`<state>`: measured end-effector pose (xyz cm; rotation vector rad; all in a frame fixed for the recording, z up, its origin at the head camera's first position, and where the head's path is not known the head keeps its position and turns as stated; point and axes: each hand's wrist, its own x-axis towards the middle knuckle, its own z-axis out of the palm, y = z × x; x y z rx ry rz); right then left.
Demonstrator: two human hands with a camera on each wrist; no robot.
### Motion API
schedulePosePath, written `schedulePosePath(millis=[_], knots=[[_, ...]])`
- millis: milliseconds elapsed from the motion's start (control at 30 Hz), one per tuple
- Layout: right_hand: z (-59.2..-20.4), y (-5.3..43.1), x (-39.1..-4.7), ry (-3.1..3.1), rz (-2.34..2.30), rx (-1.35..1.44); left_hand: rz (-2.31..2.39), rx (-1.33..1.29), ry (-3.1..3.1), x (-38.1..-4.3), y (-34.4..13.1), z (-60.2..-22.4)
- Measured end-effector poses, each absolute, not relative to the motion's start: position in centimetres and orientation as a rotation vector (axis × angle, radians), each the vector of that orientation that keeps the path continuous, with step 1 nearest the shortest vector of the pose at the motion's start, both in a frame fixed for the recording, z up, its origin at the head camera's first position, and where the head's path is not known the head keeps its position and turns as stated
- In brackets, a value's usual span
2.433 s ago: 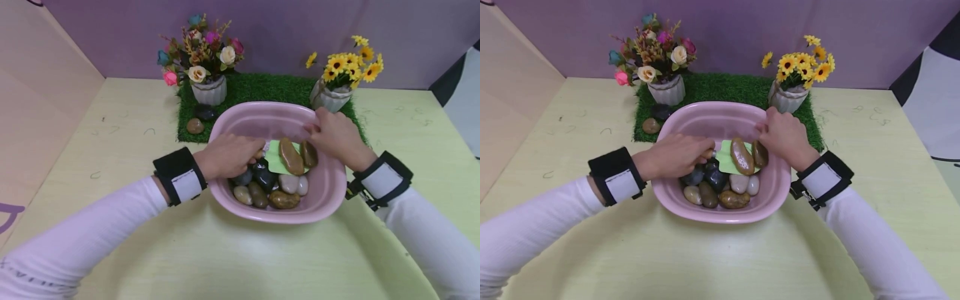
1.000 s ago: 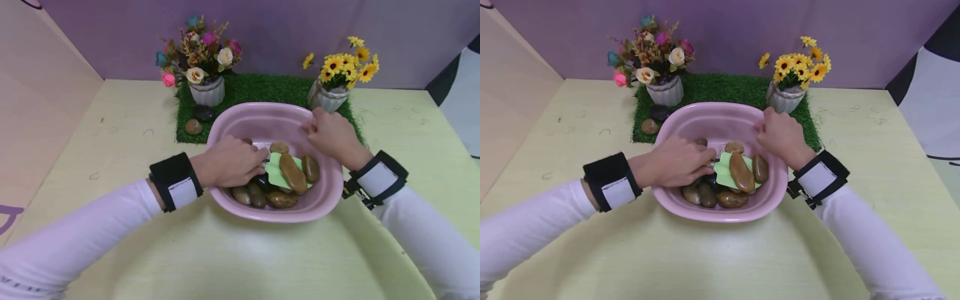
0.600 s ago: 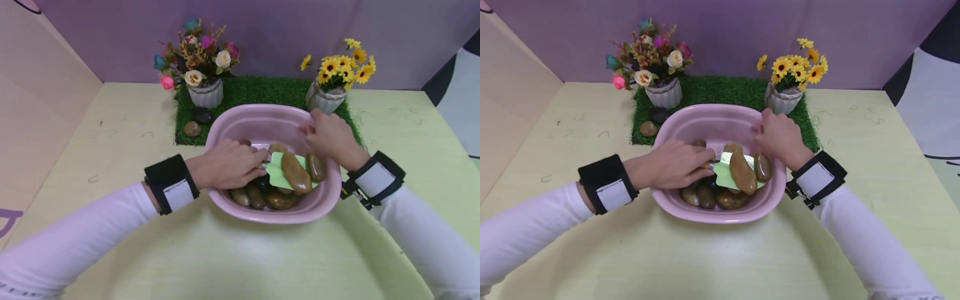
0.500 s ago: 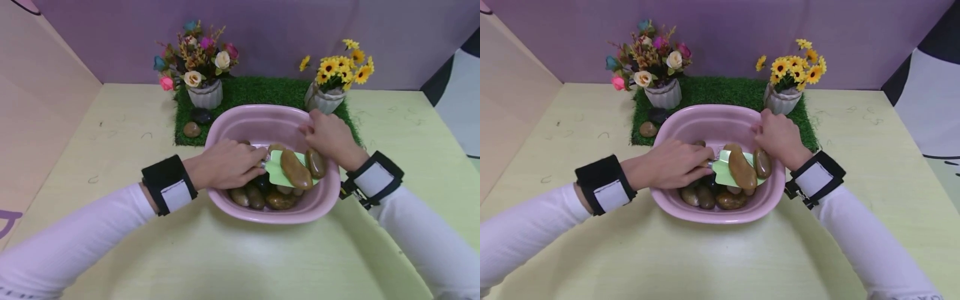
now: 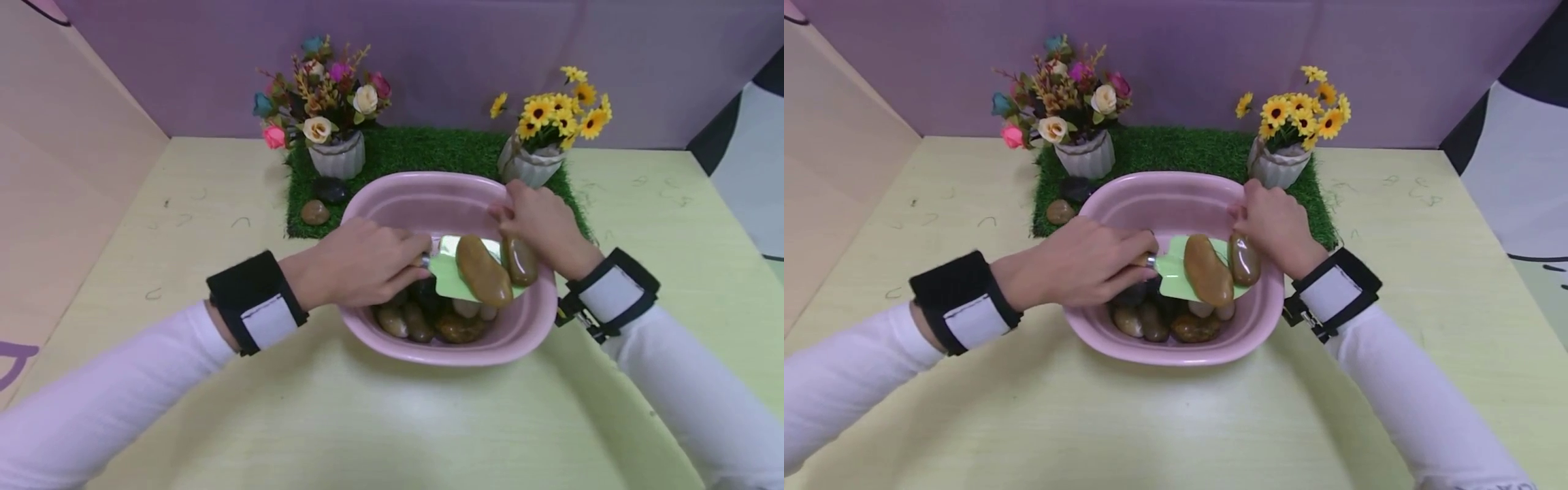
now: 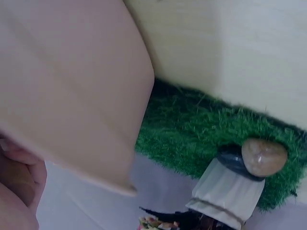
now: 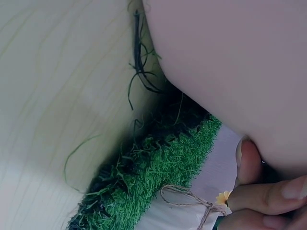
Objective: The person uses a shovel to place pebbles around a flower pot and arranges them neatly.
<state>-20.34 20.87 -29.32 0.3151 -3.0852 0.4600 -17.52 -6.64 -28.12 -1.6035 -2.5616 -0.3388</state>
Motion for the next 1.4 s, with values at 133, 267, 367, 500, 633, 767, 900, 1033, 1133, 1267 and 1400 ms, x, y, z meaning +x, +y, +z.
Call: schedulePosePath(millis=[133, 267, 367, 500, 633, 767, 900, 1033, 1133, 1267, 1400], knots=[[-29.4, 21.1, -20.3, -3.025, 0.414, 0.419, -0.266, -1.547, -2.570, -17.8, -7.0, -27.3], [-29.6, 21.2, -20.1, -3.004, 0.439, 0.462, -0.163, -1.445, -2.632, -18.2, -7.6, -26.4], [-29.5, 21.1, -20.2, -3.035, 0.476, 0.400, -0.136, -1.381, -2.666, -18.4, -8.3, -25.7], [-29.3, 20.9, -20.3, -3.075, 0.490, 0.316, -0.163, -1.330, -2.701, -18.6, -8.9, -25.0], [-29.3, 20.8, -20.3, -3.086, 0.488, 0.277, -0.169, -1.310, -2.710, -18.8, -9.3, -24.7], [-29.5, 20.7, -20.3, -3.074, 0.459, 0.278, -0.178, -1.287, -2.700, -19.2, -9.7, -24.5], [-29.5, 20.6, -20.3, -3.078, 0.452, 0.271, -0.154, -1.215, -2.735, -19.7, -10.3, -24.0], [-29.5, 20.6, -20.3, -3.092, 0.443, 0.267, -0.140, -1.139, -2.750, -20.5, -11.3, -23.8], [-29.5, 20.6, -20.3, -3.091, 0.432, 0.271, -0.159, -1.098, -2.759, -21.3, -12.2, -23.9], [-29.5, 20.6, -20.3, -3.084, 0.427, 0.273, -0.161, -1.029, -2.843, -22.3, -13.5, -24.1], [-29.6, 20.6, -20.4, -3.080, 0.423, 0.280, -0.133, -0.945, -2.896, -22.9, -14.9, -24.2]])
